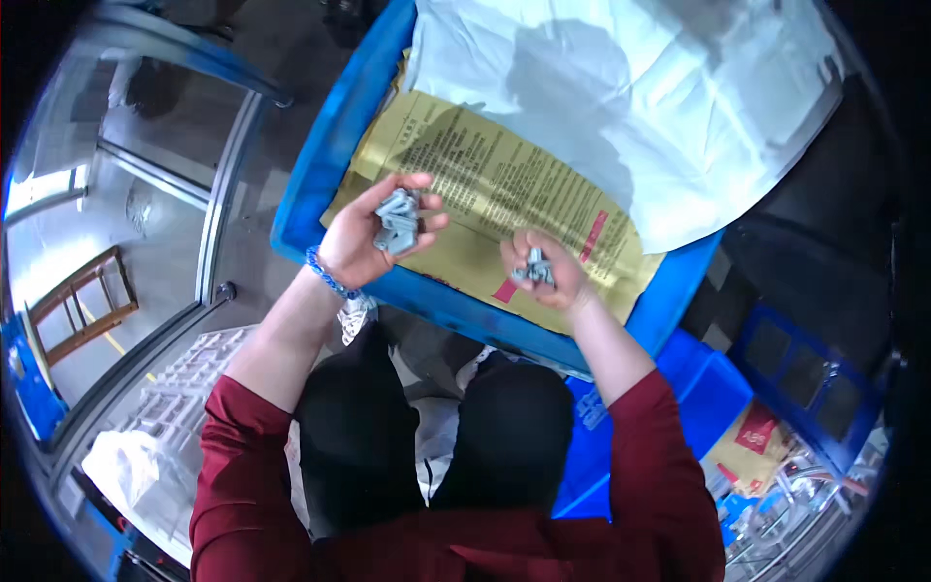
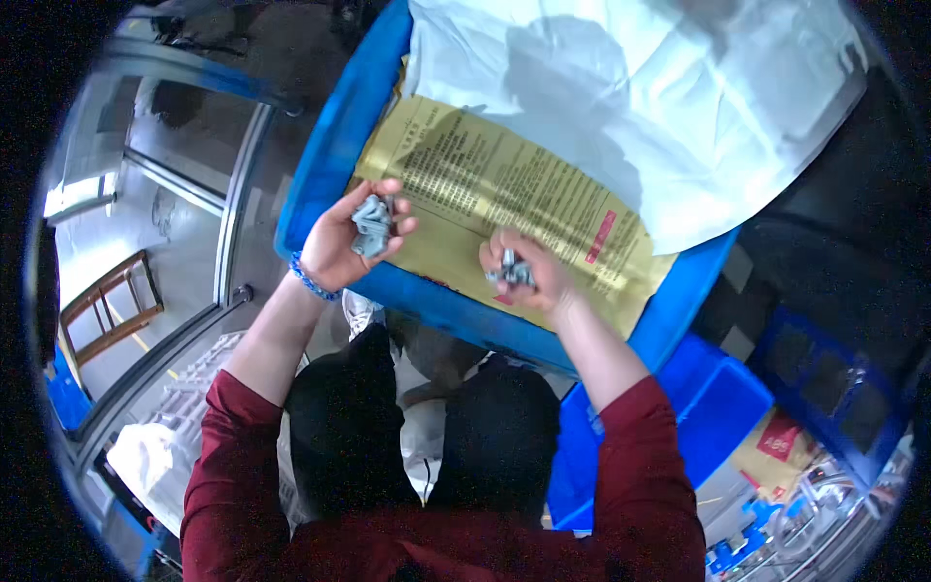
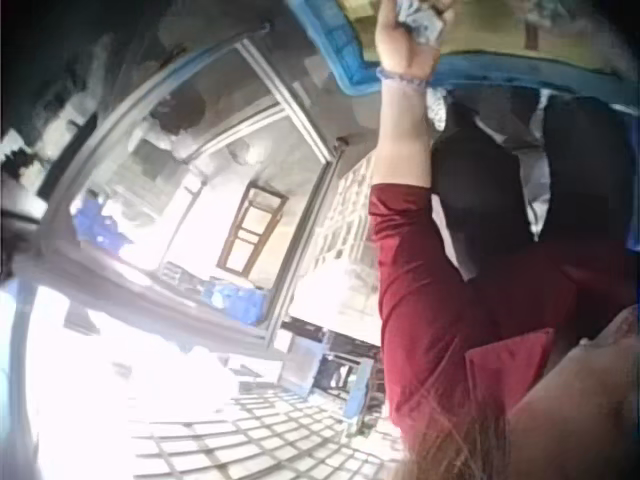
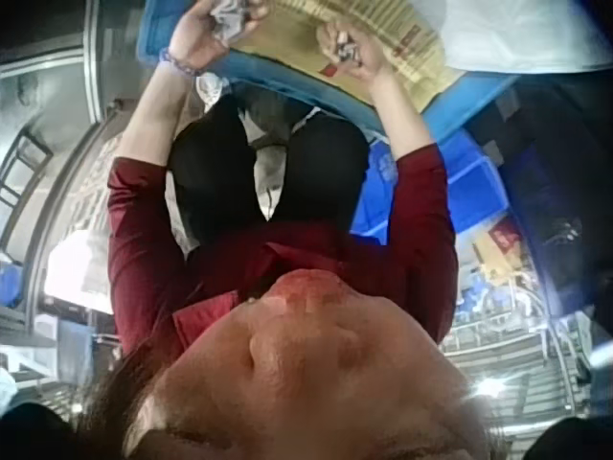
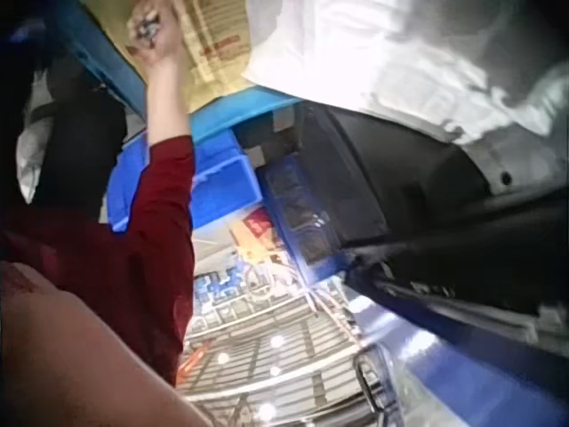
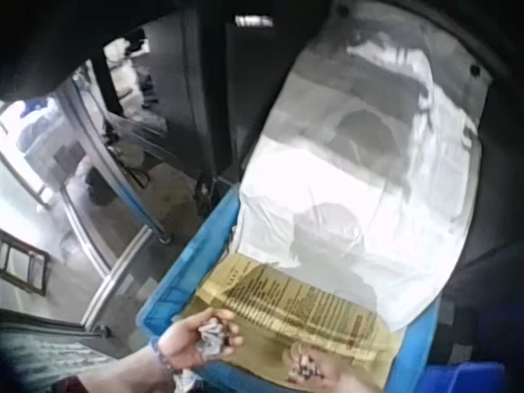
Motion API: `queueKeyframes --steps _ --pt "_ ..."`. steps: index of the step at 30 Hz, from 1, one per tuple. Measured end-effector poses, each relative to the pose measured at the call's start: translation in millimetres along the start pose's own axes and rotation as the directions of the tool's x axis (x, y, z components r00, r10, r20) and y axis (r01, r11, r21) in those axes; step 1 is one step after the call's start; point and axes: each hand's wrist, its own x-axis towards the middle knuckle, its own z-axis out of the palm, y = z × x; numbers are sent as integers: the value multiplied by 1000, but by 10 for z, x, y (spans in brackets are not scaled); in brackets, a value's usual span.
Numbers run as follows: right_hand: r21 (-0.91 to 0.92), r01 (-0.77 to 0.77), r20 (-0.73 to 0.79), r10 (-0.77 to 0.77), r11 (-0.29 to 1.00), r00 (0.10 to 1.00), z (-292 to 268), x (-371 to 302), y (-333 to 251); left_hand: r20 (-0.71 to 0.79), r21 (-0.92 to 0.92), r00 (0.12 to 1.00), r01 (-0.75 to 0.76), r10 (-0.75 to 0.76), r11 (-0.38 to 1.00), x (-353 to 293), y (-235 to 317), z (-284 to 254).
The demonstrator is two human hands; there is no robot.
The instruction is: Gathering metal parts from storage bins and assembling them into plastic frames at a production workbench.
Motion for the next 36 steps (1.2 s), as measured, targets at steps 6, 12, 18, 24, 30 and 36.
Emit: queueKeyframes --steps 6,12,18,24,30,36 --pt "303 -156 204 96 940 974 1543 -547 -246 110 -384 993 83 -43 920 -776 -207 787" --pt "231 -316 302 241 920 922 2858 -984 -446 28 -495 1000 26 -14 869 -1933 -575 1752" --pt "-89 -297 173 309 951 935 4385 -1465 -561 -77 -119 986 -158 150 980 -3343 -673 2959" --pt "-281 -331 142 381 901 914 5435 -1813 -326 -240 -16 903 -371 357 928 -4501 -803 3715" --pt "-578 -418 65 549 701 833 6361 -1765 301 -419 68 801 -442 428 894 -5491 -851 3605" --pt "-601 -577 1 722 554 692 6595 -1465 1022 -456 -34 756 -542 469 840 -6071 -935 3172"
